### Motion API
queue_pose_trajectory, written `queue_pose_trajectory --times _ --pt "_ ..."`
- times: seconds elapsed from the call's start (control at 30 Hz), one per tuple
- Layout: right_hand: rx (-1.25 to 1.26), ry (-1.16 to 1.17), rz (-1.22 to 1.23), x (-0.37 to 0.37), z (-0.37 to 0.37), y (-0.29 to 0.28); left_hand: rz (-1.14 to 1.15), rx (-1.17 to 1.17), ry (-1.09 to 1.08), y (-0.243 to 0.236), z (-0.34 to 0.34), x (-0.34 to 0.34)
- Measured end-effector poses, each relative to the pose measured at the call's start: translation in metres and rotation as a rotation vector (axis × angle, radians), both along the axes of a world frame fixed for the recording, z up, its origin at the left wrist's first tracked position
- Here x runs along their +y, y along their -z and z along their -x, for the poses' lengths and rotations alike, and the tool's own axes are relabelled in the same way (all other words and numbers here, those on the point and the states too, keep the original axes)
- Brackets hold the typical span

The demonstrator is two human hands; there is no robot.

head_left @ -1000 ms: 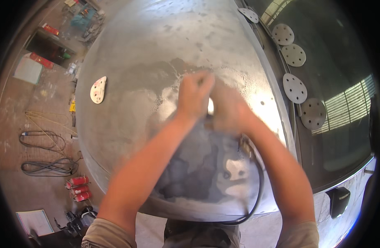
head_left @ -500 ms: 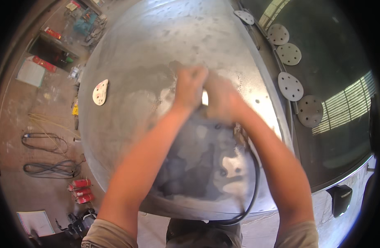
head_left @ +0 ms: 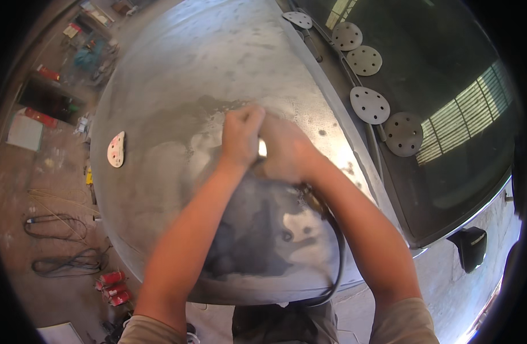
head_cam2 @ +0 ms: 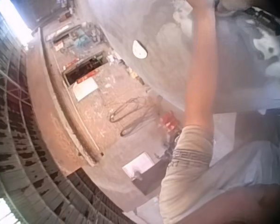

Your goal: The person sands a car hood using a pneumatic orbital sander and sanding discs, repeatedly wiping the surface with a cloth to remove dust. The person switches between different sanding discs during the process.

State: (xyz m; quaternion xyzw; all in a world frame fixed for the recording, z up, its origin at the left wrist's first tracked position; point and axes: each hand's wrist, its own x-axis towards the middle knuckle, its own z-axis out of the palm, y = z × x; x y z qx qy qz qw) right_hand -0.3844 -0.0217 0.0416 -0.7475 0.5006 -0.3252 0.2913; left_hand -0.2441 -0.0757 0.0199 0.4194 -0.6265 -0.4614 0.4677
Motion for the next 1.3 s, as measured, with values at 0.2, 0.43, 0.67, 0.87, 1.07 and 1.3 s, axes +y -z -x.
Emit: queue_pose_trajectory --times 0.2,0.43,0.67,0.87,1.07,1.3 --pt "0.001 -0.176 -0.137 0.102 -0.016 -0.001 -0.204 -0.173 -0.003 -0.012 -0.035 0.131" --pt "-0.025 -0.077 0.027 0.014 0.011 0.002 -0.045 0.015 -0.026 -0.003 0.005 0.029" --pt "0.094 -0.128 -0.32 0.133 0.012 0.001 -0.182 -0.153 0.035 0.01 -0.013 0.157" --pt "-0.076 -0.146 -0.369 0.201 0.026 0.005 -0.311 -0.164 0.116 -0.009 0.007 0.214" --pt "-0.117 0.226 -0.115 0.148 0.069 0.002 -0.29 0.047 0.304 0.0 0.081 0.125" --pt "-0.182 0.036 -0.145 0.228 0.047 0.012 -0.313 -0.139 0.208 -0.016 0.043 0.231"
